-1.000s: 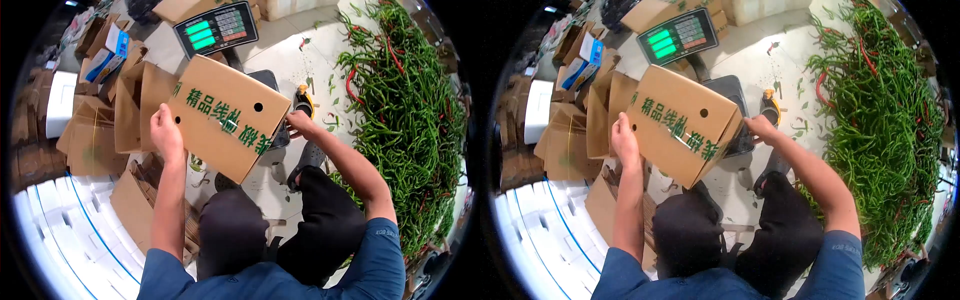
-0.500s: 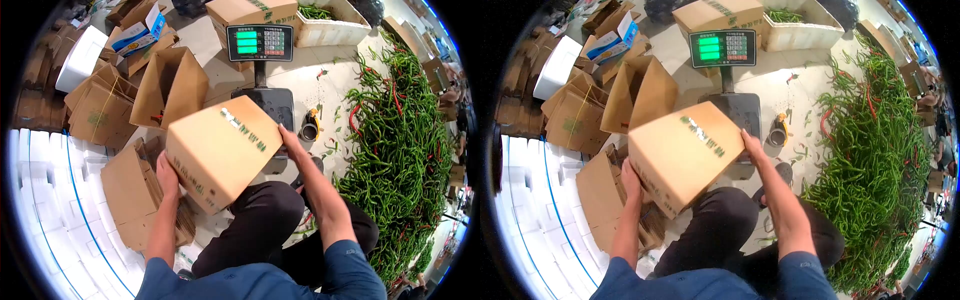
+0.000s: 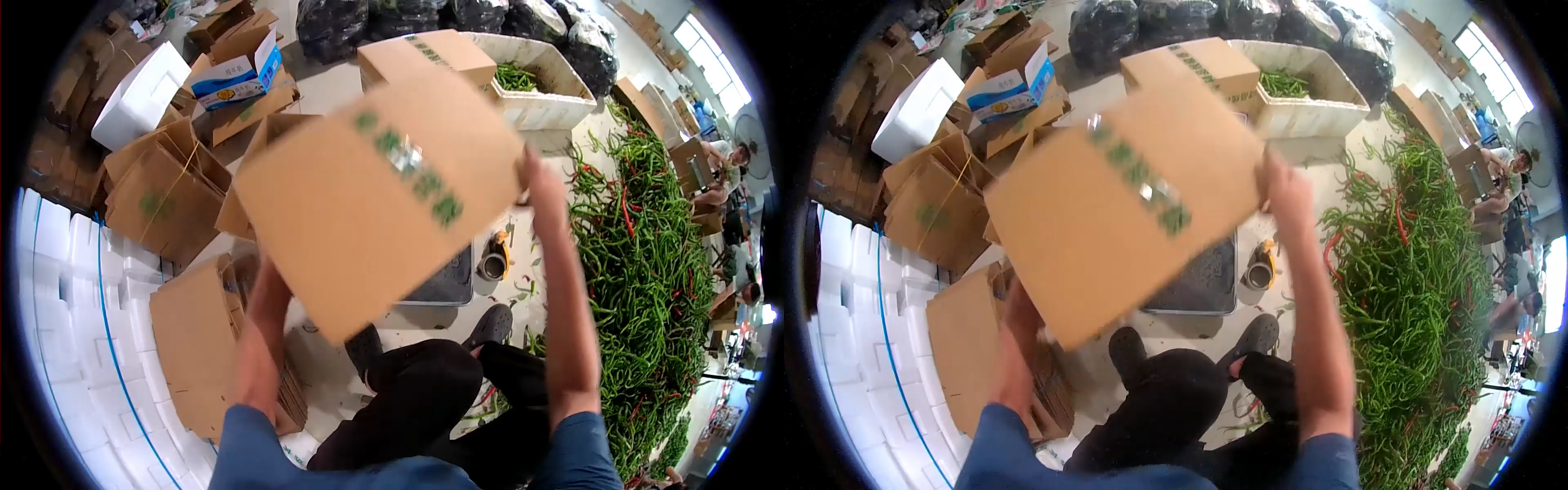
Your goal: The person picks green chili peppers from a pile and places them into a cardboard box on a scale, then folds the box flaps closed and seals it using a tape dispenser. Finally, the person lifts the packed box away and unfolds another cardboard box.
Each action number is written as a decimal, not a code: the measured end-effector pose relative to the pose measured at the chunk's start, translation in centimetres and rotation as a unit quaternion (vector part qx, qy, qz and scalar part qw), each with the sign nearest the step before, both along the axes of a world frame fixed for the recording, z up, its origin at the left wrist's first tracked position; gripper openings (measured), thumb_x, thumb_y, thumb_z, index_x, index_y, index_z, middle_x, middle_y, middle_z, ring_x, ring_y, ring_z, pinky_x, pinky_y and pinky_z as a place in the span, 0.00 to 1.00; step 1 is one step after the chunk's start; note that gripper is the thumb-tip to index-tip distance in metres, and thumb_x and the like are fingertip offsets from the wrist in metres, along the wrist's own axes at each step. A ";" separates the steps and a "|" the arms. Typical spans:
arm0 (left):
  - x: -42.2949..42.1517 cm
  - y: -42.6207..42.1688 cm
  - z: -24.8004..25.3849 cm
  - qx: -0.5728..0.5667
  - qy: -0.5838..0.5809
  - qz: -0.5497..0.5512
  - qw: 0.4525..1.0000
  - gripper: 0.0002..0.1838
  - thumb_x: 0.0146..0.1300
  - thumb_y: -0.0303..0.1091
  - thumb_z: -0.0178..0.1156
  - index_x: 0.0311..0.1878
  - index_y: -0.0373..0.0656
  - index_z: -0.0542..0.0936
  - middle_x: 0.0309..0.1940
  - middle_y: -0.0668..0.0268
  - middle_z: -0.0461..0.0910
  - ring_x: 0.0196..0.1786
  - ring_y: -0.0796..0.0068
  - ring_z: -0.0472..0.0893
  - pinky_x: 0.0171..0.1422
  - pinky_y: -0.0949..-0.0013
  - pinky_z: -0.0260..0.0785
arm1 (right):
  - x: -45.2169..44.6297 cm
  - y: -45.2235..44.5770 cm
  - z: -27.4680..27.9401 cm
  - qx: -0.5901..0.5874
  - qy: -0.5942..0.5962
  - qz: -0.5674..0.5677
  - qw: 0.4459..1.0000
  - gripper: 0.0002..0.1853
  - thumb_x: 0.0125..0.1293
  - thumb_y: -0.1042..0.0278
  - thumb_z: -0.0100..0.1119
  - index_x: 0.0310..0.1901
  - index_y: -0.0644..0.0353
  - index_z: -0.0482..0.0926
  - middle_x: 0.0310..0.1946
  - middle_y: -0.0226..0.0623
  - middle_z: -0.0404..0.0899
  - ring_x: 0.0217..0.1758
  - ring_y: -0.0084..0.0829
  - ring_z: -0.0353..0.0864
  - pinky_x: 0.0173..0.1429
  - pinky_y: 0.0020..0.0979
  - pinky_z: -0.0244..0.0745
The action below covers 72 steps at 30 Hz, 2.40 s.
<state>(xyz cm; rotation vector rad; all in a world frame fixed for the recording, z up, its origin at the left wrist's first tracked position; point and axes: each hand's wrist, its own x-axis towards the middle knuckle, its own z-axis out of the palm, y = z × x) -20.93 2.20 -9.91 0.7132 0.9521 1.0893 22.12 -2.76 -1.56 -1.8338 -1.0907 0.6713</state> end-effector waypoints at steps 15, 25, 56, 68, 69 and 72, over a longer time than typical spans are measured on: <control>14.8 21.6 6.7 0.111 0.084 -0.150 0.979 0.46 0.71 0.59 0.61 0.83 0.53 0.52 0.82 0.63 0.55 0.84 0.61 0.50 0.82 0.39 0.44 | 0.2 3.4 3.9 -0.193 -0.043 0.414 0.889 0.22 0.76 0.63 0.52 0.69 0.54 0.76 0.56 0.45 0.84 0.58 0.37 0.83 0.63 0.36 0.79; 19.4 24.6 1.2 0.186 0.313 -0.079 0.928 0.49 0.60 0.46 0.74 0.76 0.36 0.57 0.72 0.51 0.70 0.73 0.58 0.71 0.77 0.62 0.62 | -6.9 -12.6 3.4 -0.250 -0.055 0.365 0.895 0.27 0.75 0.55 0.59 0.69 0.60 0.71 0.54 0.53 0.83 0.55 0.55 0.83 0.59 0.48 0.79; 18.4 19.0 -4.9 0.277 0.457 0.151 0.832 0.23 0.75 0.44 0.56 0.63 0.35 0.79 0.60 0.50 0.83 0.64 0.51 0.81 0.69 0.58 0.70 | -7.5 -14.9 2.6 -0.131 -0.221 0.378 0.890 0.30 0.69 0.57 0.65 0.65 0.68 0.72 0.42 0.51 0.84 0.45 0.52 0.85 0.53 0.45 0.79; -13.9 -21.4 -10.8 0.123 0.709 0.172 0.673 0.18 0.68 0.28 0.62 0.59 0.35 0.79 0.62 0.52 0.79 0.66 0.50 0.77 0.71 0.56 0.69 | -9.9 -15.6 3.6 0.160 -0.104 0.191 0.963 0.32 0.62 0.70 0.75 0.66 0.65 0.74 0.52 0.45 0.84 0.51 0.36 0.85 0.50 0.34 0.82; -15.7 -23.6 -10.5 0.102 0.723 0.158 0.664 0.19 0.68 0.28 0.62 0.60 0.34 0.78 0.63 0.52 0.78 0.66 0.50 0.77 0.71 0.56 0.69 | -10.4 -15.7 4.1 0.213 0.000 0.173 0.962 0.35 0.61 0.70 0.76 0.69 0.64 0.72 0.55 0.44 0.83 0.54 0.34 0.84 0.50 0.32 0.82; -19.2 -28.7 -10.0 0.066 0.753 0.129 0.642 0.21 0.68 0.29 0.62 0.62 0.33 0.76 0.65 0.51 0.77 0.68 0.50 0.75 0.73 0.55 0.68 | -11.1 -16.2 10.4 0.387 0.056 0.214 0.895 0.38 0.64 0.73 0.69 0.76 0.61 0.67 0.67 0.45 0.76 0.64 0.40 0.80 0.59 0.42 0.82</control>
